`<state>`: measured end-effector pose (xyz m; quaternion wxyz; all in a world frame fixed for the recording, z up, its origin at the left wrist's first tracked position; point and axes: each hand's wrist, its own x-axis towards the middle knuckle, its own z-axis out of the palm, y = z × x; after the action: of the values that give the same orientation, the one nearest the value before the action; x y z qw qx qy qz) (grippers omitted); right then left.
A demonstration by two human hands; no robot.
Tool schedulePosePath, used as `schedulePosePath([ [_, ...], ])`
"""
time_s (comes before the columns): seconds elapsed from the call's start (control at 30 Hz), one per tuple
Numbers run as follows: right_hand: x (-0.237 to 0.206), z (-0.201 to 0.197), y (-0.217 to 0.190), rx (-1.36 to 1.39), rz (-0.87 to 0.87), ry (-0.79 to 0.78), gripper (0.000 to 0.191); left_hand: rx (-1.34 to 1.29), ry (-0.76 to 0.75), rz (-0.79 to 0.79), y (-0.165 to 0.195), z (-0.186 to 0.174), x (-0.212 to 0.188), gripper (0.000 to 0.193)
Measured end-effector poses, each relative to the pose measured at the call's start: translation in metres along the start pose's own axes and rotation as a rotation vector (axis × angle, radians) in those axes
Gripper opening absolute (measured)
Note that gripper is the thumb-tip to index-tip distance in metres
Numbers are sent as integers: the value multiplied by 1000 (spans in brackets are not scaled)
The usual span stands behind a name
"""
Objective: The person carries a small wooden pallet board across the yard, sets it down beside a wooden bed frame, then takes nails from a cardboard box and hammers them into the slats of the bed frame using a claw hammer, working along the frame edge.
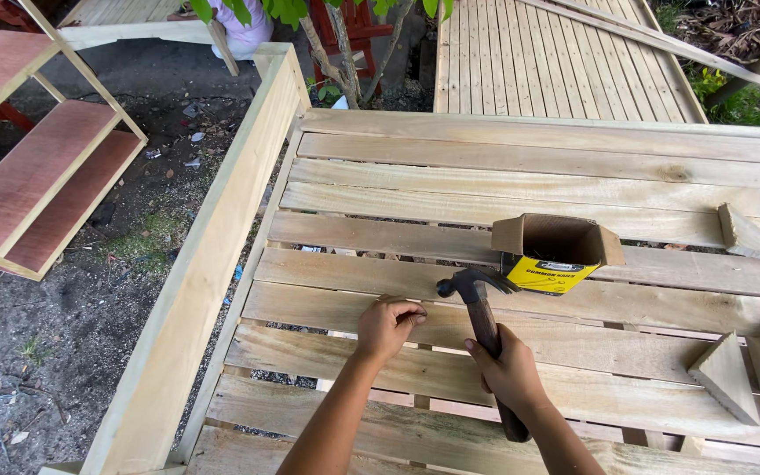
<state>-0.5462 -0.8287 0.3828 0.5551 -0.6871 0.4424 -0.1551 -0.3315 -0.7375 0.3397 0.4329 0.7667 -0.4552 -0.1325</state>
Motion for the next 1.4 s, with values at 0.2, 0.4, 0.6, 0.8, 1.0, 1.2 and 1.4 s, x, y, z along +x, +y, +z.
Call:
schedulePosePath([
  [0.2,3,-3,7,0,15,5,30,-12,10,92,7,-2,-4,14],
  [0.4,2,-2,5,-48,21,10,30,8,40,138,9,0,-5,14],
  [0.6,-6,-3,-11,-185,28,5,33,126,-13,140,12,-2,-6,13],
  [0.8,-36,-10,-46,-279,-211,97,30,102,-14,107,10,-3,-7,13],
  [1.0,-49,-10,-62,-271,-243,106,28,32,4,124,6,0,-7,14],
  [1.2,-50,-3,-43,-359,-219,98,30,39,-14,128,5,-1,-6,14],
  [1.4,-48,2,-32,-543,-278,31,29,109,-25,108,3,1,-7,14],
])
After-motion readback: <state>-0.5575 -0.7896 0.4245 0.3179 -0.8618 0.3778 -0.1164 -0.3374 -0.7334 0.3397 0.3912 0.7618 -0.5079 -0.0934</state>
